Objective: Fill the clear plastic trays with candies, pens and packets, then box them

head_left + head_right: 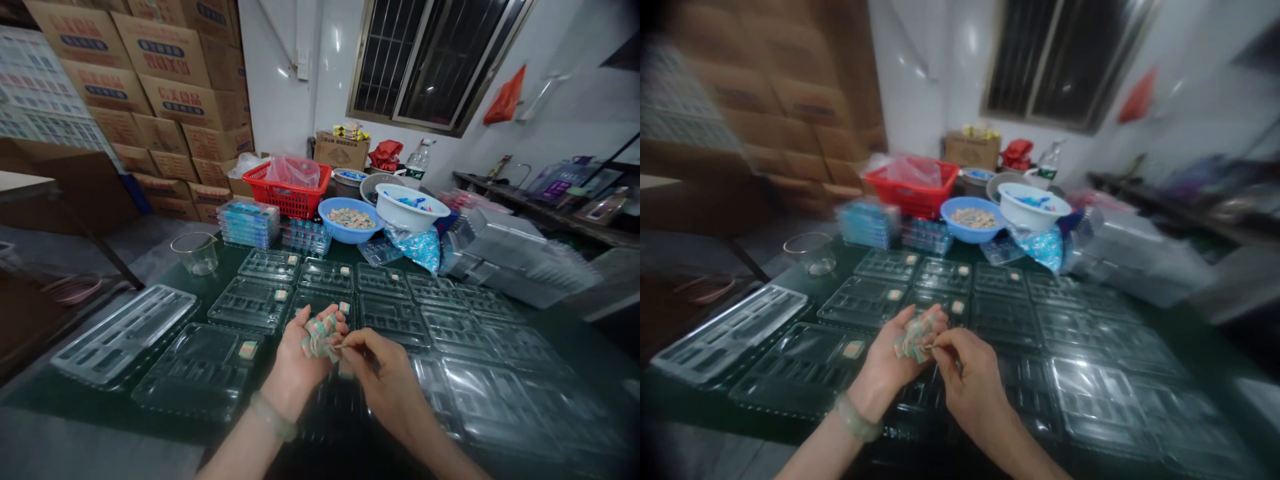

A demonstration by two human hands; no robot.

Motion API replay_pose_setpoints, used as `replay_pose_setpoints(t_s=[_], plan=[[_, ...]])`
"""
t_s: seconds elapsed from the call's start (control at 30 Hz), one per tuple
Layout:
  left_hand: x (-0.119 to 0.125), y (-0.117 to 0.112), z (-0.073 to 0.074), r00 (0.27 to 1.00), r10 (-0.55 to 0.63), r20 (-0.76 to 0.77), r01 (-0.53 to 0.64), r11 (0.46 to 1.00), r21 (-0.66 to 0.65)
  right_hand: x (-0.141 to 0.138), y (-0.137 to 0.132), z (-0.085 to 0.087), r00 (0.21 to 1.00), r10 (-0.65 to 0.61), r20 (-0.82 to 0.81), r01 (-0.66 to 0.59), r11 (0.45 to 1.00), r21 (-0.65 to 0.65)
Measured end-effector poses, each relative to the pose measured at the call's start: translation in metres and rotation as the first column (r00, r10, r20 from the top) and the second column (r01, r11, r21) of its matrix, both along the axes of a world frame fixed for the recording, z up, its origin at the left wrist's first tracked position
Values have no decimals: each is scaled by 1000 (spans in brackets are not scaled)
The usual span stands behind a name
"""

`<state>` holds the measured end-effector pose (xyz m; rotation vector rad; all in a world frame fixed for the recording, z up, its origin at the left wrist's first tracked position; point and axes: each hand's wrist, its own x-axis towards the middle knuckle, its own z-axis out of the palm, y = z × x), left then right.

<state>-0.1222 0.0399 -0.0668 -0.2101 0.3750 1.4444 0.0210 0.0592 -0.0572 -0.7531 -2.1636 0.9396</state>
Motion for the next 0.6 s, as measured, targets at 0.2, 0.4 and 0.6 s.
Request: replay_pose_setpoints(t_s=[0.2, 0.4, 0.6], plan=[[3, -3, -10, 999, -16, -47, 13, 999, -50, -7, -3, -5, 981, -179, -79, 187, 978, 97], [6, -11, -17, 996, -79, -27, 78, 996, -40, -2, -4, -2, 979, -177, -102, 188, 976, 111], [8, -9, -13, 997, -47, -53, 45, 998, -32, 8, -21, 12, 984, 168, 60, -173, 979, 109]])
